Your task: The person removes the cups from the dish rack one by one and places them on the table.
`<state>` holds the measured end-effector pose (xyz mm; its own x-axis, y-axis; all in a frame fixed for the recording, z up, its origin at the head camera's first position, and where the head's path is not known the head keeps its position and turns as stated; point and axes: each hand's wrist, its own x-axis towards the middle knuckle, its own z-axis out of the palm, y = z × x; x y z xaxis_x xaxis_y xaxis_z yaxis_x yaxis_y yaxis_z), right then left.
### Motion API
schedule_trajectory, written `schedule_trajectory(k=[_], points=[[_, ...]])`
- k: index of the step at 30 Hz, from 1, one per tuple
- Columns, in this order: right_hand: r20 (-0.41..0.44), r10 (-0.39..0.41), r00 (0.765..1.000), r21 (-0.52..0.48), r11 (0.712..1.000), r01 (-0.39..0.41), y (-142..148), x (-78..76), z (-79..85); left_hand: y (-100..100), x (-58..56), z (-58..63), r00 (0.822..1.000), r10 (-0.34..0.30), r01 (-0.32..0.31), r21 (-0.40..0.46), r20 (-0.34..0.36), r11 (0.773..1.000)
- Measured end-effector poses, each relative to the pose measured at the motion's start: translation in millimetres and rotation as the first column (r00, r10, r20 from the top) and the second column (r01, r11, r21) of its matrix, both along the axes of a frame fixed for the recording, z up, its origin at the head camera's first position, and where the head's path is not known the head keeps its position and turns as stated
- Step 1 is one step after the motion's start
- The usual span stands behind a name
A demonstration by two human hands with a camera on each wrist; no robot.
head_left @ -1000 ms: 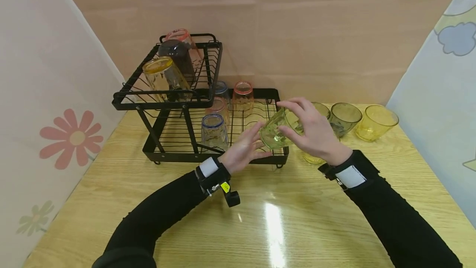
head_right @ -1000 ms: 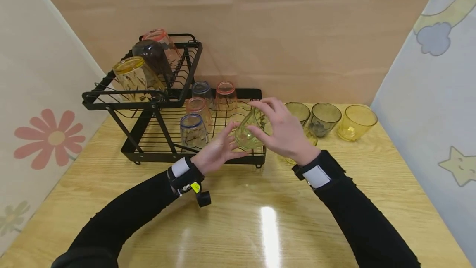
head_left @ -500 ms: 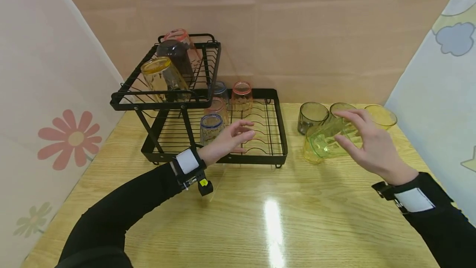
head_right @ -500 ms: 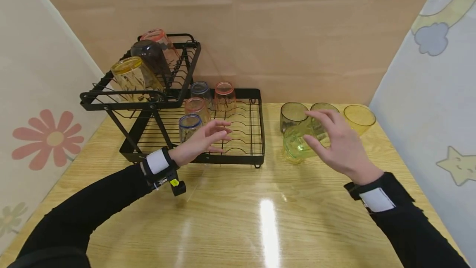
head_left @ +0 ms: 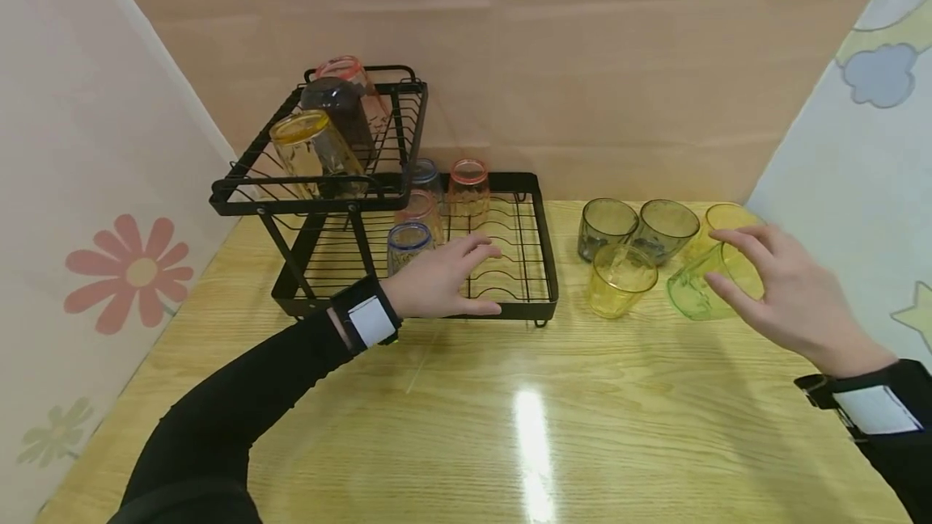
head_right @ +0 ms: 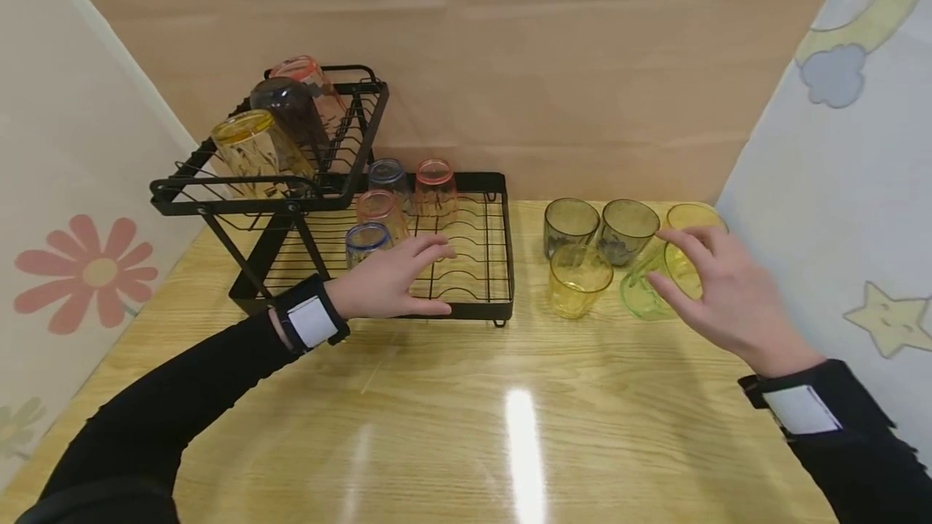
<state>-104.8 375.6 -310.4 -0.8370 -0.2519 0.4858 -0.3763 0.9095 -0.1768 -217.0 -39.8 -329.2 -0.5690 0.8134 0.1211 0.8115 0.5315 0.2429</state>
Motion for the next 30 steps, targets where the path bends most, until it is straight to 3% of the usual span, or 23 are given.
schedule_trajectory(k=[6,13,24,30], points=[[0.144,-0.067,0.987,0.066,0.996,0.058,5,-15.2,-14.9,-4,-1.6,-2.9,0.991,0.003,-0.011,-0.062,-0.137,0.998],[0.261,-0.129,0.957,0.142,0.985,0.094,3,-31.6,-27.8,1,-13.1,-0.8,0.953,0.051,-0.081,-0.089,-0.3,0.993],[0.289,-0.138,0.947,0.186,0.979,0.086,1,-44.6,-45.2,20,-16.6,11.6,0.917,0.143,-0.212,-0.151,-0.373,0.965],[0.31,-0.135,0.941,0.186,0.979,0.08,1,-49.9,-48.2,20,-17.6,14.2,0.912,0.18,-0.251,-0.157,-0.368,0.955]])
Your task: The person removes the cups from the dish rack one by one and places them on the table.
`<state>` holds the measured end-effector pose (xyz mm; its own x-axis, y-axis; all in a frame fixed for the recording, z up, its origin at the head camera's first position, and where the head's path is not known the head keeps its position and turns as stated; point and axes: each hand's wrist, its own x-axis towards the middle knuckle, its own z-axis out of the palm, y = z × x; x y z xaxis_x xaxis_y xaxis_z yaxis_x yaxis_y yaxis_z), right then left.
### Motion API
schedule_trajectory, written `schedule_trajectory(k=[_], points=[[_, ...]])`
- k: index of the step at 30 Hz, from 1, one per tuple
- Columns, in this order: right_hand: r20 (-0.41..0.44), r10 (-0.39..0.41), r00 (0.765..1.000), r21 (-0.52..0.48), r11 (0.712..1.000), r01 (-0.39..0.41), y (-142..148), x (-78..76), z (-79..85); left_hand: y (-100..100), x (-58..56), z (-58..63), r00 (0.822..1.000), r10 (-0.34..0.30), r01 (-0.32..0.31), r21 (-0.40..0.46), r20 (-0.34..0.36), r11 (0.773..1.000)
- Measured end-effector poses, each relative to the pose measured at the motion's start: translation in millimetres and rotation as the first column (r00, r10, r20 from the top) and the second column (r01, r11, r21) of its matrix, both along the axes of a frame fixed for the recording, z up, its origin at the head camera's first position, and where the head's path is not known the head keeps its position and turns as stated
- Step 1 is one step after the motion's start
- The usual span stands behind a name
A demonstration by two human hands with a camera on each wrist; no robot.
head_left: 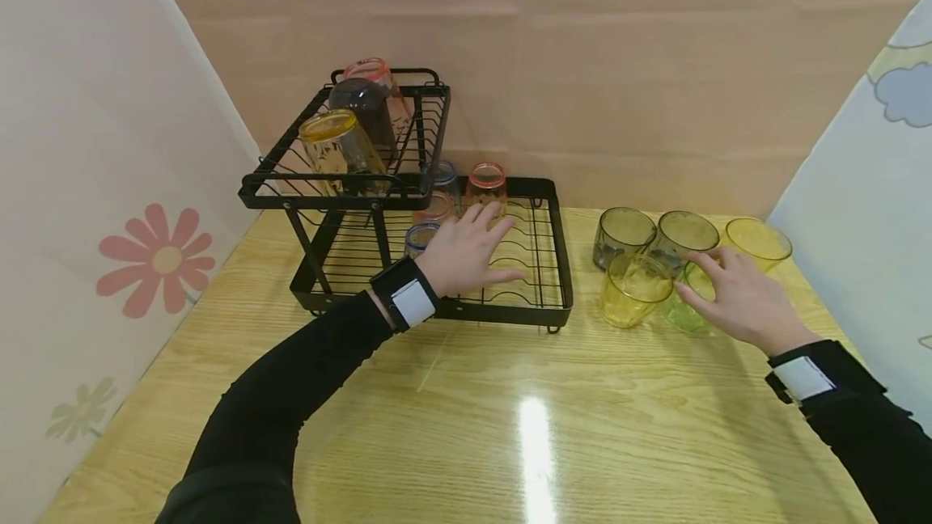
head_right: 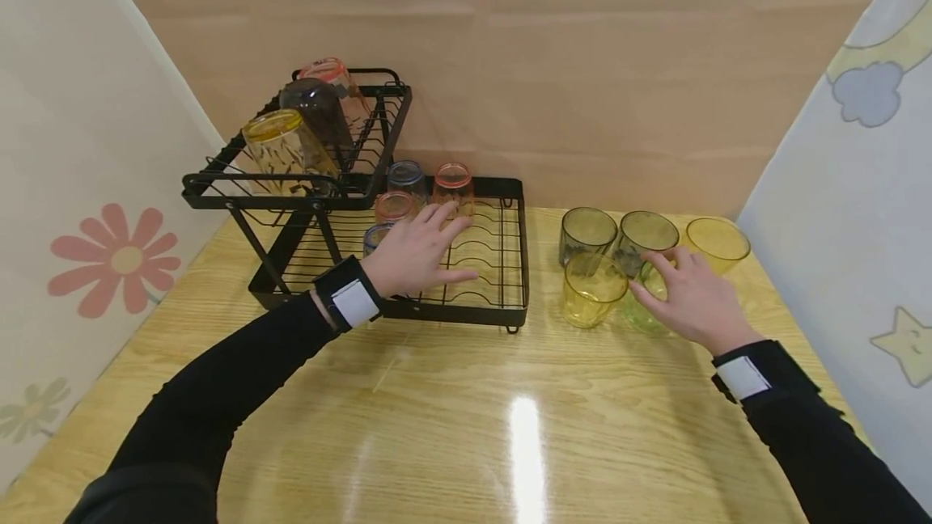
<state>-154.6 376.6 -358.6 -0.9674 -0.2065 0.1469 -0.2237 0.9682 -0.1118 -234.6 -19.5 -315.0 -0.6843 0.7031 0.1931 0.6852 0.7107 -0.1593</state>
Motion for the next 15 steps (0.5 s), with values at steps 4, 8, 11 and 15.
schedule_trajectory(k=[4,8,11,15], points=[[0.008,-0.001,1.0,0.007,1.0,0.001,0,-0.9,-2.2,2,-0.5,0.9,1.0,0.02,-0.02,-0.028,-0.002,0.999],[-0.002,0.011,1.0,-0.02,1.0,-0.011,-1,-0.8,-1.7,6,-0.6,2.5,1.0,0.029,-0.028,-0.074,0.001,0.997],[-0.045,0.026,0.999,-0.055,0.998,-0.028,-3,1.3,3.0,10,-1.5,3.6,1.0,0.018,-0.018,-0.101,-0.005,0.995],[-0.098,0.045,0.994,-0.091,0.994,-0.054,-10,7.6,12.6,15,-4.4,3.9,1.0,-0.006,0.002,-0.12,-0.031,0.993]])
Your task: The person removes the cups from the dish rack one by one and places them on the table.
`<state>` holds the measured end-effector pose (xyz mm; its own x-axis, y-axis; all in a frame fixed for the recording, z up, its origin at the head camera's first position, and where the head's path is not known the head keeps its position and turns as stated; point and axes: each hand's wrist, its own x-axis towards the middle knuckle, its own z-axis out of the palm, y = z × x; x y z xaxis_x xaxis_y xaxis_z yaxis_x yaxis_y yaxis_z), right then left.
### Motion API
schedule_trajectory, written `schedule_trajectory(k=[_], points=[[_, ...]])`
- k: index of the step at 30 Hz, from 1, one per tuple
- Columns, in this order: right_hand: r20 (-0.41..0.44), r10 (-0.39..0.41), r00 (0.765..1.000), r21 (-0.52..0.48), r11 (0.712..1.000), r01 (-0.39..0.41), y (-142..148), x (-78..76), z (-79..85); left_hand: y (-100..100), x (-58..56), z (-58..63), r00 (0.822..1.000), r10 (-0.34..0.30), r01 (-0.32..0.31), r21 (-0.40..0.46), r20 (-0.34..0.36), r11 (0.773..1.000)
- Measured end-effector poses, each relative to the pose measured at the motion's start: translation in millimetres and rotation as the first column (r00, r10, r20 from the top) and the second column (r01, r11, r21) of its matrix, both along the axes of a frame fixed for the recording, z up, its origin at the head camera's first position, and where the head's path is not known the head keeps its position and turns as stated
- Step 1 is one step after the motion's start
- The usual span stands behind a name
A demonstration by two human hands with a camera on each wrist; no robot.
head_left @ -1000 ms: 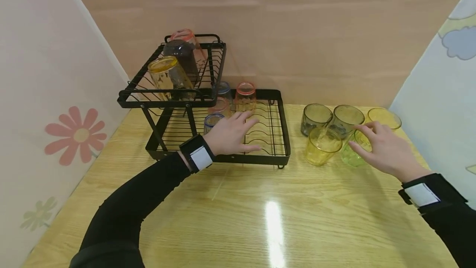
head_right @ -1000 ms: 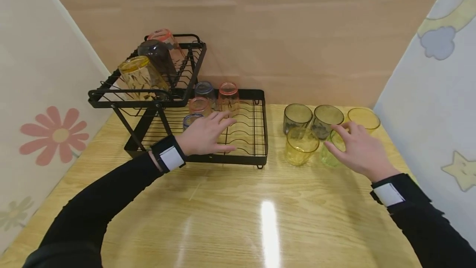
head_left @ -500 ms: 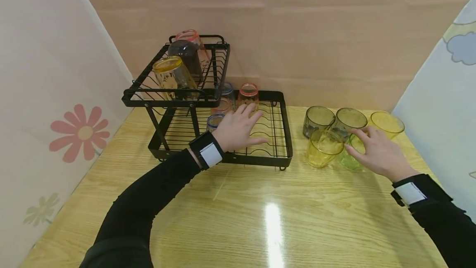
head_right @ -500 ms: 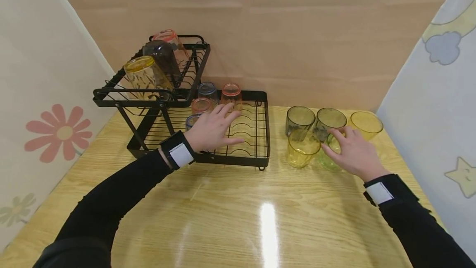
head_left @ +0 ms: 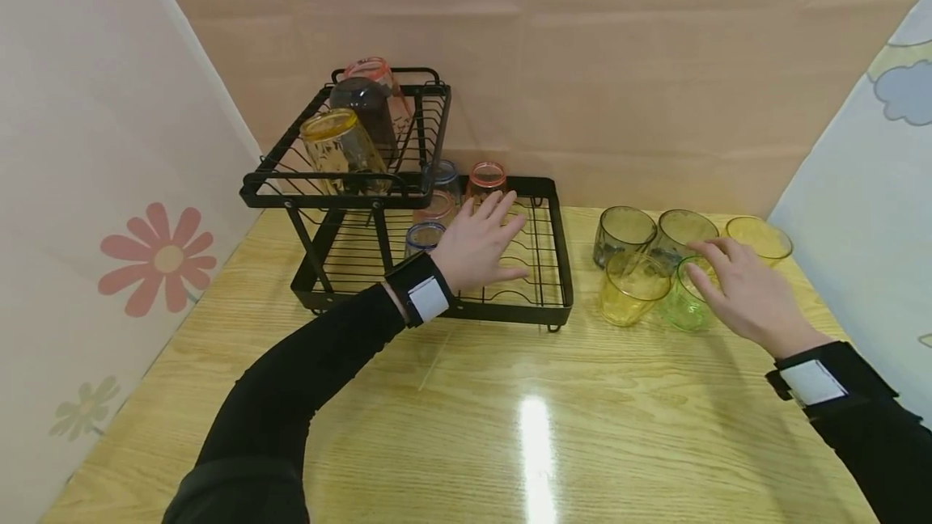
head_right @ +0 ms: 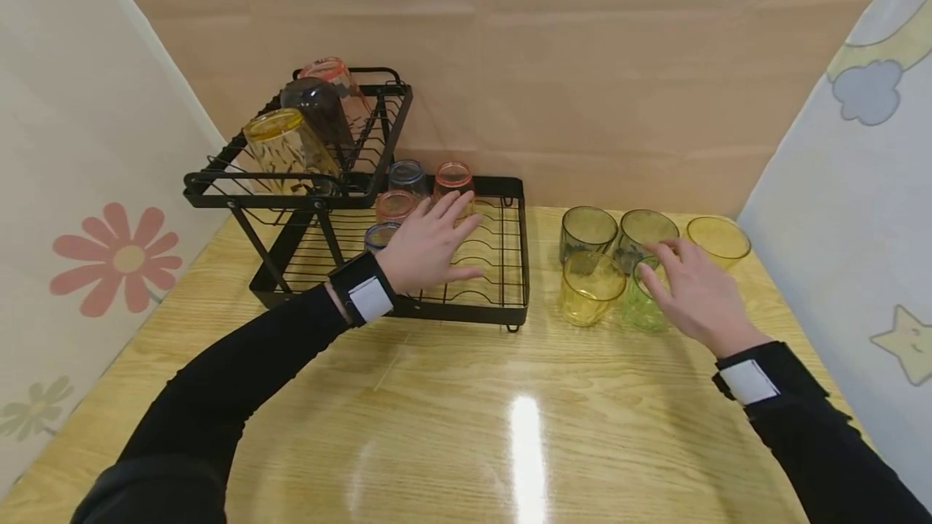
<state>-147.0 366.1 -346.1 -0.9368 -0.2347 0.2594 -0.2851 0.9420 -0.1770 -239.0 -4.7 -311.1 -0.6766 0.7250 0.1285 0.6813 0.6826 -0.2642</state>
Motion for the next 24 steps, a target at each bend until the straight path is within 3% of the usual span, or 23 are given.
schedule_trajectory(k=[10,17,24], points=[[-0.134,0.126,0.983,0.006,0.992,-0.127,-31,21.2,7.3,21,-13.5,5.2,0.999,0.01,-0.011,-0.022,-0.053,1.0],[-0.17,0.211,0.963,0.019,0.977,-0.211,-49,23.6,8.8,30,-29.5,5.7,0.994,0.108,-0.108,0.03,0.013,0.994],[-0.16,0.244,0.956,0.03,0.97,-0.242,-71,18.5,15.1,38,-52.1,5.1,0.973,0.219,-0.225,0.094,0.076,0.97]])
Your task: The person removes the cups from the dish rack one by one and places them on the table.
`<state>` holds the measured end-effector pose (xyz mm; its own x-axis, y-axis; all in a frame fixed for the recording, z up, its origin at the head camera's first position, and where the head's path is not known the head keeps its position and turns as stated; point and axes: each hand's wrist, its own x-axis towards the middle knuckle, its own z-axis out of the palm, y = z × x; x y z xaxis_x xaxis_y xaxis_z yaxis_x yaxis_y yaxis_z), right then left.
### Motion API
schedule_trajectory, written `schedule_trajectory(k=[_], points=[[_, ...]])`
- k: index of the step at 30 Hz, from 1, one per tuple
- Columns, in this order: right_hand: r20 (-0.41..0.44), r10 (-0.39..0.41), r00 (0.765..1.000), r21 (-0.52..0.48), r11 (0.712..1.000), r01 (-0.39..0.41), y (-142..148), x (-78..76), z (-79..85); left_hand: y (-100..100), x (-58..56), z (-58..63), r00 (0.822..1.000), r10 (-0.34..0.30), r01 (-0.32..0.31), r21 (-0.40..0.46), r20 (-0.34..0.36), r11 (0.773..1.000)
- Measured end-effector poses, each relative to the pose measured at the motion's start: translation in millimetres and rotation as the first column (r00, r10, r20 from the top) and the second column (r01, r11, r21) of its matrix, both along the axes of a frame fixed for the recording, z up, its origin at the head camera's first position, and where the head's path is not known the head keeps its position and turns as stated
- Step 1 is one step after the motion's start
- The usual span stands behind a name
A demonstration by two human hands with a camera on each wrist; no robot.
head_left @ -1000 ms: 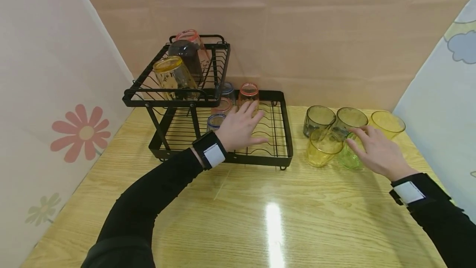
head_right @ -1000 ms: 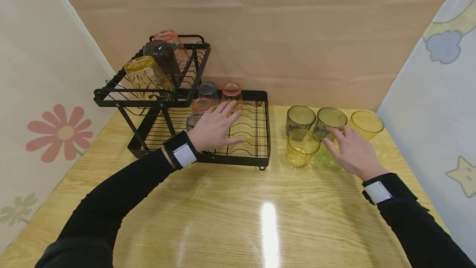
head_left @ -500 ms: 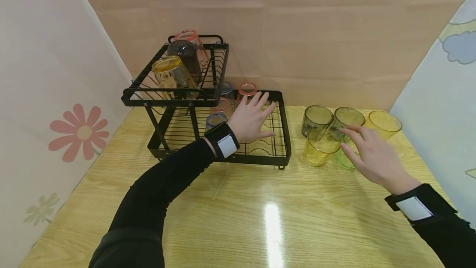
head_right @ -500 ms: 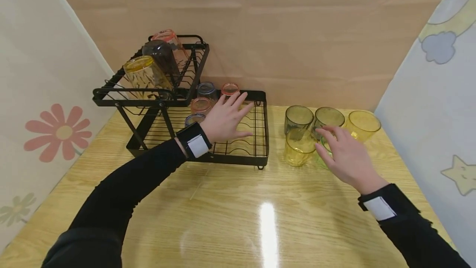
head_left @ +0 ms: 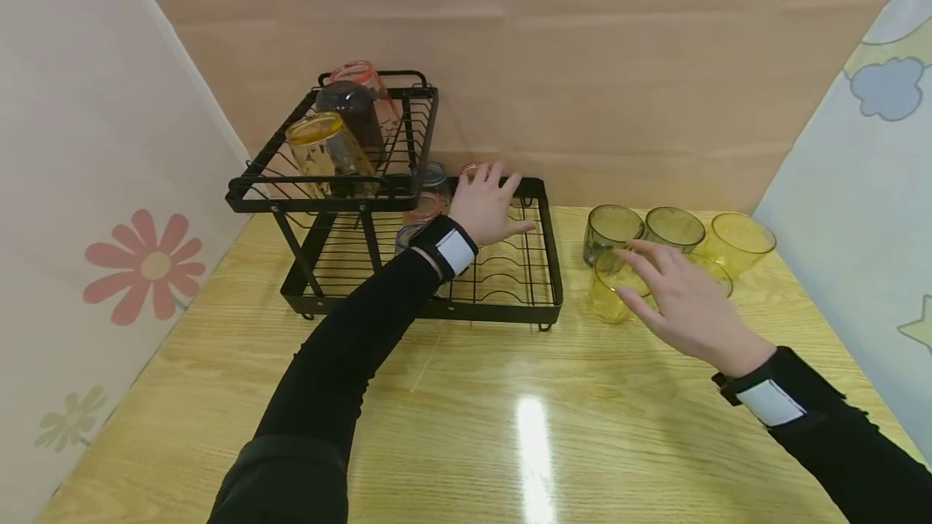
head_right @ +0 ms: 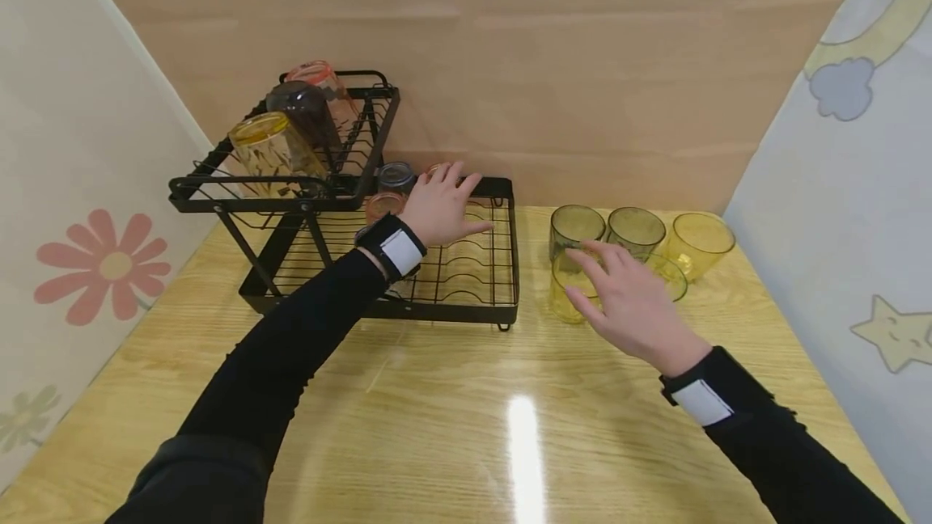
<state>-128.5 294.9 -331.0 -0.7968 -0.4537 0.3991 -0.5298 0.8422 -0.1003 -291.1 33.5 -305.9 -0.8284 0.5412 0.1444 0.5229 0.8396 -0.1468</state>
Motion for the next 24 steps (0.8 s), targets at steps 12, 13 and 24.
schedule_trajectory(k=[12,13,24], points=[[0.083,0.045,0.995,0.048,0.998,-0.049,-38,-5.3,-6.4,1,-51.9,0.1,0.958,0.237,-0.262,0.154,0.161,0.953],[0.088,0.05,0.995,0.051,0.997,-0.054,-40,-4.0,-7.2,1,-55.2,0.3,0.955,0.249,-0.276,0.169,0.162,0.946],[0.135,0.072,0.988,0.093,0.992,-0.085,-68,-0.2,-11.6,4,-76.0,-12.0,0.92,0.33,-0.375,0.228,0.213,0.898]])
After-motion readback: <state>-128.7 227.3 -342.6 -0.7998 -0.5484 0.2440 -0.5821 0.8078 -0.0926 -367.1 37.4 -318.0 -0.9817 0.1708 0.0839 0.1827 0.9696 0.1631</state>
